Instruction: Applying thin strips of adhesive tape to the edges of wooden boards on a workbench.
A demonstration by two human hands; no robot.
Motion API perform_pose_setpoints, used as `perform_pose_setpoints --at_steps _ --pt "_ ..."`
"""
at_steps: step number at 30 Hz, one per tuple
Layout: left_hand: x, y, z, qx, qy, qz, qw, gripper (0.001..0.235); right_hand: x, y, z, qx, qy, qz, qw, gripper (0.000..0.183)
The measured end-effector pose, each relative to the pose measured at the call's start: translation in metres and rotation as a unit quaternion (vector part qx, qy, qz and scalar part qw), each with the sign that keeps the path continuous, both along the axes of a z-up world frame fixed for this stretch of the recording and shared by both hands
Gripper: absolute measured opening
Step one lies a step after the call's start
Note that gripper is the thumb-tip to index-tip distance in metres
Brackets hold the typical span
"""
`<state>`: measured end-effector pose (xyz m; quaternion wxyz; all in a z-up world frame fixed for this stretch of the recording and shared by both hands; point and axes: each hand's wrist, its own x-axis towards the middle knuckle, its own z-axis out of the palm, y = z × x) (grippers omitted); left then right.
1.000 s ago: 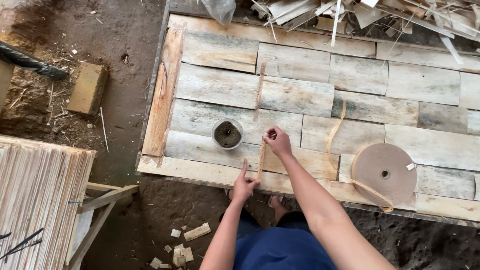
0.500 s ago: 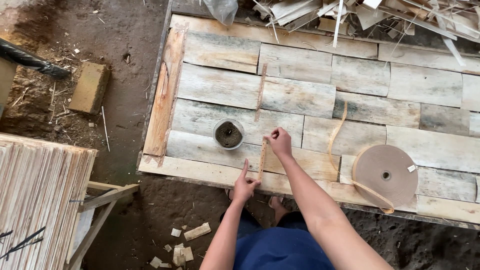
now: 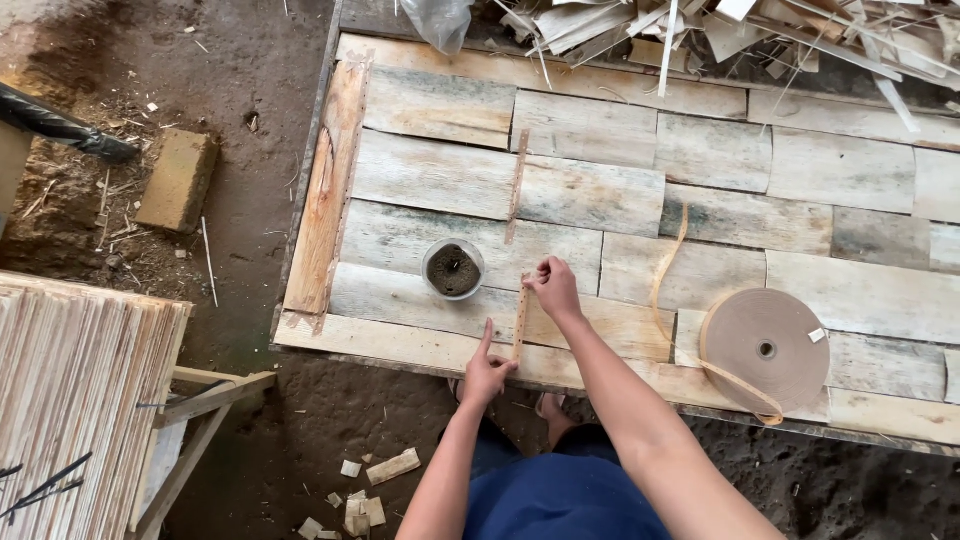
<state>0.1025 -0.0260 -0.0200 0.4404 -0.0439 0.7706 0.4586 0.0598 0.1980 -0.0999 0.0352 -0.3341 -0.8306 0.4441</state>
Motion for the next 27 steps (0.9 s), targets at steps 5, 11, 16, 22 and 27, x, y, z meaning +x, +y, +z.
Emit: perform_pose_setpoints --at_steps 5,11,16,22,27 --pt "0.002 0.000 -0.004 0.002 0.010 0.004 1.000 0.095 0.013 -0.010 0.015 0.008 -0.046 -0.008 0.999 0.036" --pt "0.003 0.001 -0.011 0.006 0.017 0.007 1.000 0.096 0.016 -0.019 0.005 0.006 -0.102 -0.020 0.995 0.043" --pt "0.003 0.002 -0.016 0.004 0.016 0.009 1.000 0.098 0.013 -0.023 0.005 0.027 -0.114 -0.024 0.993 0.044" --pt "0.003 0.001 -0.010 0.006 0.019 0.013 1.000 0.098 0.013 -0.027 0.008 0.039 -0.096 -0.029 0.994 0.041" --pt "0.003 0.000 -0.008 0.003 0.014 0.006 1.000 0.096 0.021 -0.025 0.005 0.029 -0.043 -0.006 0.999 0.038"
